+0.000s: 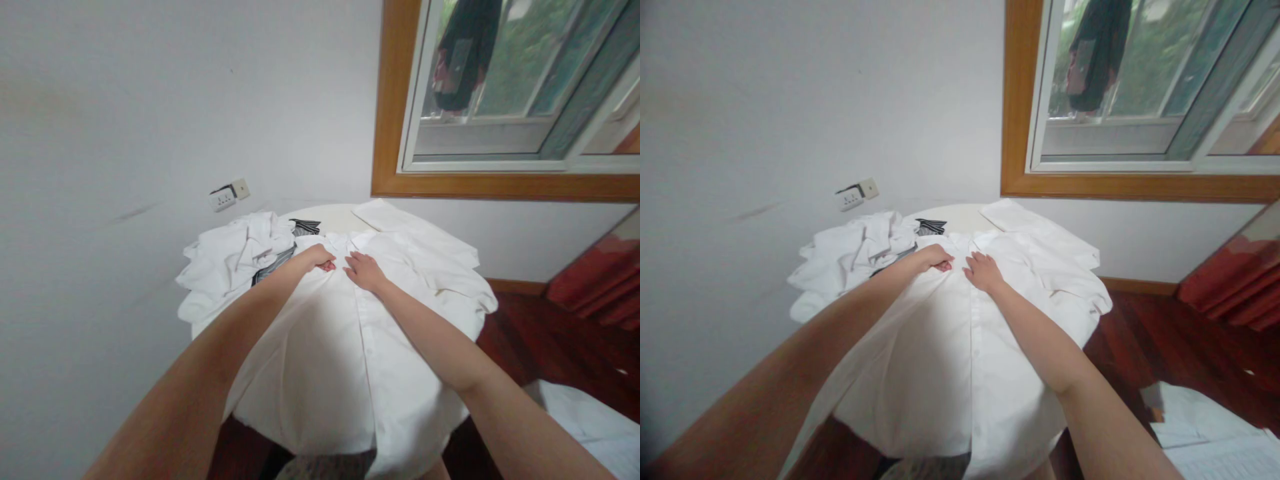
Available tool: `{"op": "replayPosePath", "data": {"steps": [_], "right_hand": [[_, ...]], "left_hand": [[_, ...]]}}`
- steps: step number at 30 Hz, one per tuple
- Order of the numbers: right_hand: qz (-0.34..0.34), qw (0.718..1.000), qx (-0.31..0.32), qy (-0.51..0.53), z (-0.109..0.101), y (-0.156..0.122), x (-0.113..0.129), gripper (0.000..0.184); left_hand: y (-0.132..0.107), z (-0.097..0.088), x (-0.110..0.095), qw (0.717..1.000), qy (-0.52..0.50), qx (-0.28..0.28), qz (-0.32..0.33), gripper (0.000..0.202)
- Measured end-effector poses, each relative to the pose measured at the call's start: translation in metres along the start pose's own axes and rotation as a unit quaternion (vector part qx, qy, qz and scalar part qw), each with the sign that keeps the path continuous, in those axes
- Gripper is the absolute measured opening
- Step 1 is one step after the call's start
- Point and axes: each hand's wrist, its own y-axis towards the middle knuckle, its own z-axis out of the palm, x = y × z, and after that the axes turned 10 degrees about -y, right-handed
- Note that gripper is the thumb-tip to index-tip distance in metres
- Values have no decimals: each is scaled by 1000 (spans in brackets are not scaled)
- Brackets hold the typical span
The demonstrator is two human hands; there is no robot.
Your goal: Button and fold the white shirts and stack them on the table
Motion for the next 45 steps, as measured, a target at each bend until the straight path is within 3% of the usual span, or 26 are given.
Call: {"op": "replayPosePath", "data": {"steps": [3, 7, 12, 14, 16, 21, 24, 29, 36, 40, 43, 45], "right_hand": [[-10, 999, -33, 32, -3, 0, -4, 40], [-45, 991, -84, 94, -13, 1, -1, 26], [-166, 951, 36, 258, -22, -3, 19, 16], [-201, 932, 60, 294, -23, -7, 27, 22], [-237, 927, 55, 286, -26, -11, 35, 31], [-297, 935, 21, 192, -36, -12, 51, 12], [-310, 928, 25, 203, -44, -15, 50, 12], [-231, 940, 14, 252, -55, -30, 14, 18], [-87, 979, 19, 182, -47, -38, -55, 18], [9, 976, 17, 216, -38, -36, -56, 25], [72, 975, 46, 206, -41, -39, -42, 21], [100, 973, 71, 194, -46, -44, -30, 30]], "left_hand": [[8, 3, 12, 1000, 1, -12, 10, 22], [7, -15, 26, 999, 22, -21, 41, 22], [13, -37, 47, 988, 66, -3, 142, 41], [17, -39, 58, 985, 45, 13, 165, 44], [22, -39, 71, 981, 4, 33, 193, 47], [30, -39, 92, 962, -83, 75, 251, 50], [31, -40, 95, 959, -80, 80, 262, 49], [31, -38, 96, 954, -22, 50, 296, 42], [33, -36, 98, 949, 25, 64, 306, 38], [28, -31, 98, 948, 11, 34, 318, 38], [22, -25, 99, 945, 20, -1, 327, 36], [20, -21, 98, 944, 25, -22, 328, 34]]}}
